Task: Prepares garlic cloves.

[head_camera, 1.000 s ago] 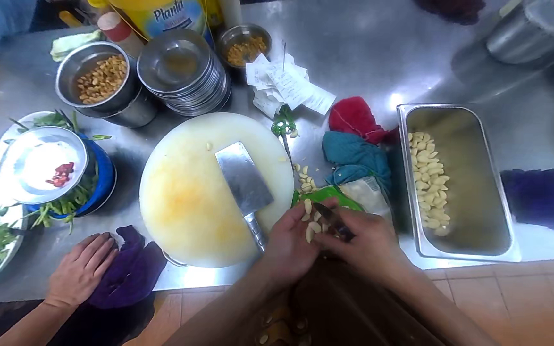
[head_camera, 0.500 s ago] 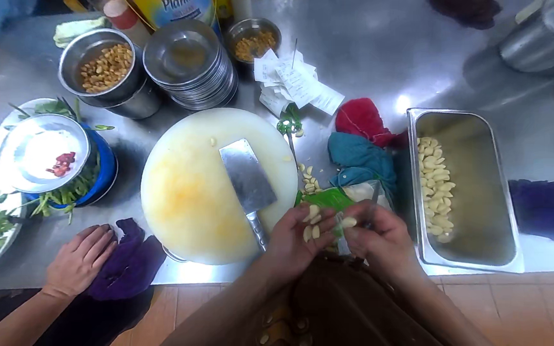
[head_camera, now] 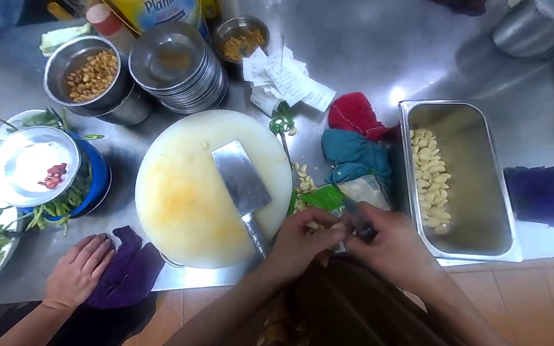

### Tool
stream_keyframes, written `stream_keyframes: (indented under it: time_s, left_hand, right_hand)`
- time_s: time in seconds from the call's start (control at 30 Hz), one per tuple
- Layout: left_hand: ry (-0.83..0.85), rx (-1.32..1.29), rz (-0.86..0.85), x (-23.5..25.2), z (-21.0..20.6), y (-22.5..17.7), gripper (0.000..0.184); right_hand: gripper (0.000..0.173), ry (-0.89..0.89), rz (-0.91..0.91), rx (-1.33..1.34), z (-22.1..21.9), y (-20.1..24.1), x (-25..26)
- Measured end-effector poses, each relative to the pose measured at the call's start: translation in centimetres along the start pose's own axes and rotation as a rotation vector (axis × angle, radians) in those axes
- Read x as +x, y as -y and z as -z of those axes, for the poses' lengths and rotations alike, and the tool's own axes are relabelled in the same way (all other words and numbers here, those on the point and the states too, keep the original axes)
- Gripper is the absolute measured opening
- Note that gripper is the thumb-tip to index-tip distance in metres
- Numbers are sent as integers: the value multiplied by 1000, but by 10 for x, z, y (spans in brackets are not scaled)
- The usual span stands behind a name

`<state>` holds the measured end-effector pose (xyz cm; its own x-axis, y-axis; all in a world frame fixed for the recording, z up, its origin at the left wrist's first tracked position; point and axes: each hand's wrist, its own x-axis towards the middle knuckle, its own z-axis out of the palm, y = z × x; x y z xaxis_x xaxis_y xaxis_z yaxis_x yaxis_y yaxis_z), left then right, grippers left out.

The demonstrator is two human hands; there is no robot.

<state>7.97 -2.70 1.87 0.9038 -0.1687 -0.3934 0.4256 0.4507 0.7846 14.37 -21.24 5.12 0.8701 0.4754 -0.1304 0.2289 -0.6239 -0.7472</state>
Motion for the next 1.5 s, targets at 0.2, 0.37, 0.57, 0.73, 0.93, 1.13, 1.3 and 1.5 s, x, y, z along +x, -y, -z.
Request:
stream_keyframes:
  time_s: [0.2, 0.37, 0.57, 0.73, 0.93, 1.13, 1.3, 1.5]
  left_hand:
    - [-7, -254, 97, -2, -2, -4, 15]
    - [43, -347, 116, -7, -5, -11, 16]
    - [64, -358, 86, -9, -6, -15, 17]
    - [92, -357, 58, -11, -6, -16, 14]
    - [65, -364, 79, -10, -9, -19, 18]
    - [-115, -353, 161, -8, -6, -12, 23]
    - [-334, -618, 84, -1, -1, -7, 21]
    - [-333, -774, 8, -1, 7, -12, 30]
  right_hand:
    - [31, -12, 65, 94, -5, -10, -3]
    - [46, -10, 211, -9, -10, -16, -7]
    - [48, -15, 316, -4, -15, -13, -10]
    - [49, -88, 291, -48, -14, -12, -14]
    - [49, -35, 325, -58, -13, -11, -12]
    - [50, 42, 340, -157, -22, -12, -5]
    - [44, -76, 247, -293, -6, -1, 15]
    - [68, 36, 48, -520, -3, -9, 63]
